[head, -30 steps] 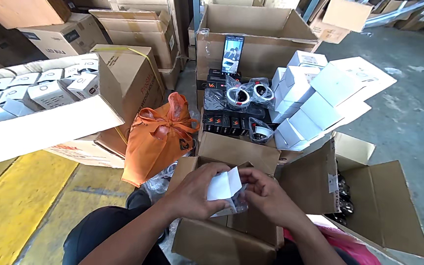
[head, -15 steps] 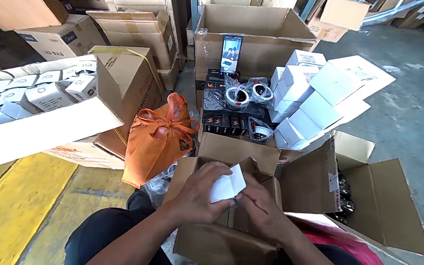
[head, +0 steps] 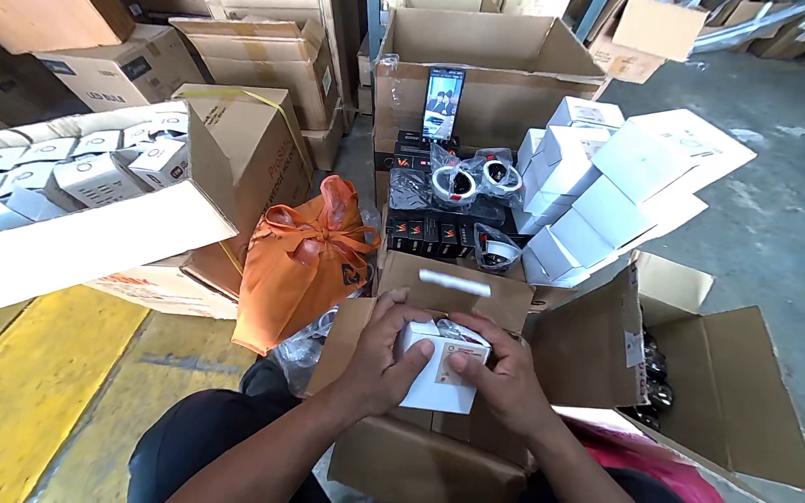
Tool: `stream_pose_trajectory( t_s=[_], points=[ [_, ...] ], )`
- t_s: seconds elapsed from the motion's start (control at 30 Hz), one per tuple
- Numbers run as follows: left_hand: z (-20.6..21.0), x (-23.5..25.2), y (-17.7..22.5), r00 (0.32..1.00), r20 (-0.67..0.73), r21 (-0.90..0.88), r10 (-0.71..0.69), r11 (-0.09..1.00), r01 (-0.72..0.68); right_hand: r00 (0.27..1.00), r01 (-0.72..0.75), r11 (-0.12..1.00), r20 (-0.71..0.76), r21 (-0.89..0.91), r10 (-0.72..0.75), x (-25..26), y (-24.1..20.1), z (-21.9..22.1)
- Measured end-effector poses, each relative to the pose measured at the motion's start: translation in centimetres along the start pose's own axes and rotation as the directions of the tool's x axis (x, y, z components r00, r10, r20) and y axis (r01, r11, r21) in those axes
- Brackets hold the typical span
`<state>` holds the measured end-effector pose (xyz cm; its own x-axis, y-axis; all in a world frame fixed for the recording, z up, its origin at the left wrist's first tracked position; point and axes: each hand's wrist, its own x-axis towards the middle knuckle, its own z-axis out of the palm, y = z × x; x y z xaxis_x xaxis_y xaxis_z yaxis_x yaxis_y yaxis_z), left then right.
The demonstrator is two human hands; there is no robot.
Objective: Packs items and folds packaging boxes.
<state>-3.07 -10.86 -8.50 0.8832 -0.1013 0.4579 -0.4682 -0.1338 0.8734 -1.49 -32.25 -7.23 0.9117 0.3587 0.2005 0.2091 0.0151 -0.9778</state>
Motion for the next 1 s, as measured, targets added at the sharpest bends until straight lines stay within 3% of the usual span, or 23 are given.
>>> stream_pose_trajectory(
  t_s=[0.1,0.2,0.4,0.53,0.67,0.8,0.87,1.0],
  points=[
    [0.1,0.1,-0.1,0.991,-0.088,-0.015,0.102,0.995,-0.104,0.999,-0.014,0.992,-0.036,0.123,0.018,0.2,-0.3,0.5],
    [0.1,0.4,-0.1,0.983,-0.153,-0.102,0.100,0.988,-0.116,0.991,-0.029,0.984,-0.123,0.176,0.051,0.4,-0.4,0.8],
    [-0.8,1.0,0.0,0.998,-0.012,-0.118,-0.061,0.991,0.059,0.997,-0.045,0.994,-0.062,0.102,0.052,0.5,-0.3,0.2],
    [-1.2,1.2,-0.1,0.997,0.073,-0.094,-0.029,0.995,0.036,0.998,-0.041,0.997,-0.037,0.071,0.044,0.6,-0.5,-0.5],
    [-1.1,0.6,0.1,0.985,0.163,0.163,0.050,0.984,-0.077,0.992,-0.067,0.992,-0.097,0.104,0.077,0.7,-0.9,-0.9],
    [-0.1,0.0,0.2,0.956,0.249,0.574,0.152,0.772,-0.272,0.971,-0.127,0.987,-0.192,0.100,0.144,0.8,-0.9,-0.8],
    [0.1,-0.2,-0.1,0.945,0.285,0.644,0.163,0.697,-0.315,0.958,-0.157,0.983,-0.225,0.095,0.175,0.8,-0.7,-0.5],
    [0.3,-0.2,-0.1,0.947,0.273,0.683,0.169,0.660,-0.314,0.952,-0.220,0.973,-0.202,0.074,0.231,0.8,-0.5,-0.2]
  ],
)
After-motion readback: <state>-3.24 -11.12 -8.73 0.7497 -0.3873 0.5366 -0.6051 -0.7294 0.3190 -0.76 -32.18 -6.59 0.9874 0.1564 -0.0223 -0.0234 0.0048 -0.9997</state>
